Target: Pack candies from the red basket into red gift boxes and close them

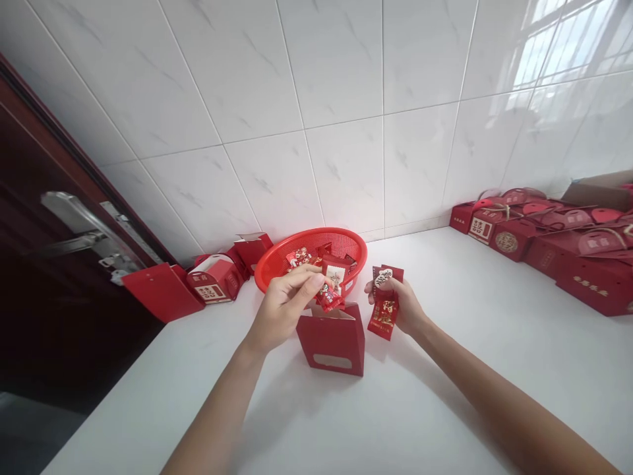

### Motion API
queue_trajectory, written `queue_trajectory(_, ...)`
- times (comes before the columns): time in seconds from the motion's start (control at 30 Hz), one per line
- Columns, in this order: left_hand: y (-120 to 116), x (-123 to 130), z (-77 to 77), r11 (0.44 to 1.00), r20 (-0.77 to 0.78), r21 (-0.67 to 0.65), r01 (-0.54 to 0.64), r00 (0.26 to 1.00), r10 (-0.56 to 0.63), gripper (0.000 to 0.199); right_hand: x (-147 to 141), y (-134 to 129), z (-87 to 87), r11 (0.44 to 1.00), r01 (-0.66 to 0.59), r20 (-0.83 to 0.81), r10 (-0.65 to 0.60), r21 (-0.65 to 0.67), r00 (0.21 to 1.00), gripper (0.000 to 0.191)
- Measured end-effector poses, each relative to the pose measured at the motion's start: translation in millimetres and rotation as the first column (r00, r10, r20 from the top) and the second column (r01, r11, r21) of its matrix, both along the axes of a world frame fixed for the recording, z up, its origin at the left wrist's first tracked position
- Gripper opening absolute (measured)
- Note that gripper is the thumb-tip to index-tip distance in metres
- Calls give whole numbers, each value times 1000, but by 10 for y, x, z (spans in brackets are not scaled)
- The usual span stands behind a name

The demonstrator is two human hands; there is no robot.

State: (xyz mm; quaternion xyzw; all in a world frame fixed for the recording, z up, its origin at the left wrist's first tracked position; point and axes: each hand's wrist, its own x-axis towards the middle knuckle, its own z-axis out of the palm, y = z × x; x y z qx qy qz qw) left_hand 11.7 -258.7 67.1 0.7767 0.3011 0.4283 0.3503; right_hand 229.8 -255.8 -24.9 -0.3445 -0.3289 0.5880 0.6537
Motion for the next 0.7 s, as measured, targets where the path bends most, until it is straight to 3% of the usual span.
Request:
queue_trajectory(0.13, -8, -22, -49, 999, 17, -52, 14, 1000, -13, 37, -55, -138, 143, 997, -60, 28, 59, 53, 998, 12)
queue_trajectory(0.37, -44, -13, -55, 1000, 29, 19, -19, 999, 19, 36, -142, -334, 428, 971, -158, 222, 116, 179, 968, 26)
queue_trajectory(0.57, -81, -11, -52, 999, 89, 31, -24, 996, 21, 35, -250, -330, 607, 950, -198, 361, 101, 242, 927, 39)
queue_trajectory(0.7, -94, -51, -41, 999, 98, -23, -37, 994, 39, 38, -237, -264, 742, 942, -173, 372, 57, 286, 927, 34)
